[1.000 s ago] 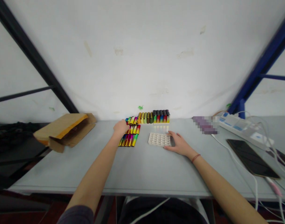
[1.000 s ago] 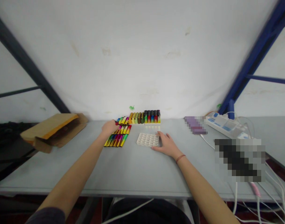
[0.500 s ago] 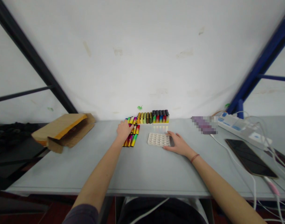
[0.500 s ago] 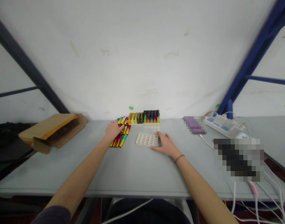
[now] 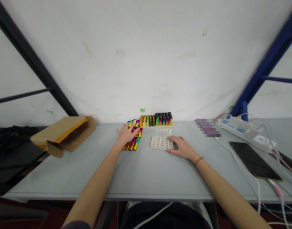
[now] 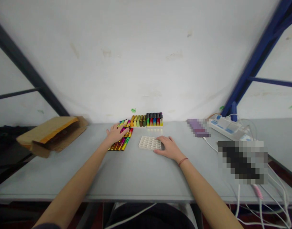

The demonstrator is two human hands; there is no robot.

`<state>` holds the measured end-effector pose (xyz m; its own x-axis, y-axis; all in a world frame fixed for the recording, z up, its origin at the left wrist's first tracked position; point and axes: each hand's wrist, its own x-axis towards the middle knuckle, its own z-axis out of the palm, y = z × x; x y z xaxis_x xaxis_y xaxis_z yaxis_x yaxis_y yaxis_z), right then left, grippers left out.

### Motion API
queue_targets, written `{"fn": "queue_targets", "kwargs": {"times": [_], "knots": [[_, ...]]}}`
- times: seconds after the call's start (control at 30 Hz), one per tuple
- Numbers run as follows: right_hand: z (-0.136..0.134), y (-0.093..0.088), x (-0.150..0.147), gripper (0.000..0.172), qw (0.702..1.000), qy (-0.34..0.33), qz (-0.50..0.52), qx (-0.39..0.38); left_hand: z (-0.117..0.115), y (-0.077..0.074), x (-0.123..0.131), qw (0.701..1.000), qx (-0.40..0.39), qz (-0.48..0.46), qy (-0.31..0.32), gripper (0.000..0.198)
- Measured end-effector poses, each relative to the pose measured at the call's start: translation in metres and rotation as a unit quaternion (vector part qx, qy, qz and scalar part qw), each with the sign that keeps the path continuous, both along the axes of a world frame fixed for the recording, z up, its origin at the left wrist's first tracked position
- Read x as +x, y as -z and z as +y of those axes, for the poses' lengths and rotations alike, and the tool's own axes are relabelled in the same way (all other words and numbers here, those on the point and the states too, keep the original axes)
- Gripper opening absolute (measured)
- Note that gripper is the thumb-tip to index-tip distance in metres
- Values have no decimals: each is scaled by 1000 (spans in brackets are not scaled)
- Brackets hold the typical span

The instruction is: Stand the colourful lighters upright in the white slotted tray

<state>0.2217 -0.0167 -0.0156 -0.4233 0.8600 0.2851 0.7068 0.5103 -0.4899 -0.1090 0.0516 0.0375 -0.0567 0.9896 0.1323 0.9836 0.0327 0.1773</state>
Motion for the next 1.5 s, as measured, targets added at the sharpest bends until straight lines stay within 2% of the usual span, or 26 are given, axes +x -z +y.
{"fn": "queue_targets", "kwargs": {"times": [0.13, 0.27, 0.4, 0.57, 0.8, 0.9, 0.97, 1.03, 1.1, 1.17, 1.27, 1.33, 1.5], "knots": [[-1, -1, 0, 51, 1000, 0, 1, 6, -11, 9, -14, 998, -38, 22, 52, 58], [-1, -1, 0, 51, 1000, -2, 1, 8, -6, 21, -22, 991, 17, 19, 132, 47], [-1, -2, 0, 52, 1000, 0, 0, 9, 3, 26, -25, 979, 52, 19, 195, 45], [-2, -1, 0, 51, 1000, 0, 2, 10, 1, 25, -25, 979, 66, 3, 194, 43], [0, -2, -1, 51, 1000, -3, 4, 9, -16, 26, -35, 993, 47, 12, 110, 49], [0, -6, 4, 51, 1000, -4, -5, 0, -18, 25, -32, 989, 96, 23, 112, 52], [0, -9, 13, 51, 1000, 20, -23, -4, -17, 23, -21, 976, 170, 24, 136, 51], [0, -11, 24, 52, 996, 69, -49, -5, -12, 21, 1, 954, 221, 13, 203, 45], [0, -13, 36, 55, 990, 117, -72, -12, -4, 18, 31, 932, 221, 5, 286, 40], [-1, -14, 44, 56, 985, 149, -87, -21, 8, 15, 64, 922, 219, 1, 319, 42], [-2, -16, 49, 55, 980, 170, -98, -26, 27, 4, 109, 937, 201, 4, 284, 49], [-3, -18, 49, 52, 976, 189, -106, -25, 36, -4, 130, 950, 173, 13, 260, 50], [-6, -23, 57, 47, 937, 313, -152, -36, 41, -16, 154, 967, 136, 19, 213, 41]]}}
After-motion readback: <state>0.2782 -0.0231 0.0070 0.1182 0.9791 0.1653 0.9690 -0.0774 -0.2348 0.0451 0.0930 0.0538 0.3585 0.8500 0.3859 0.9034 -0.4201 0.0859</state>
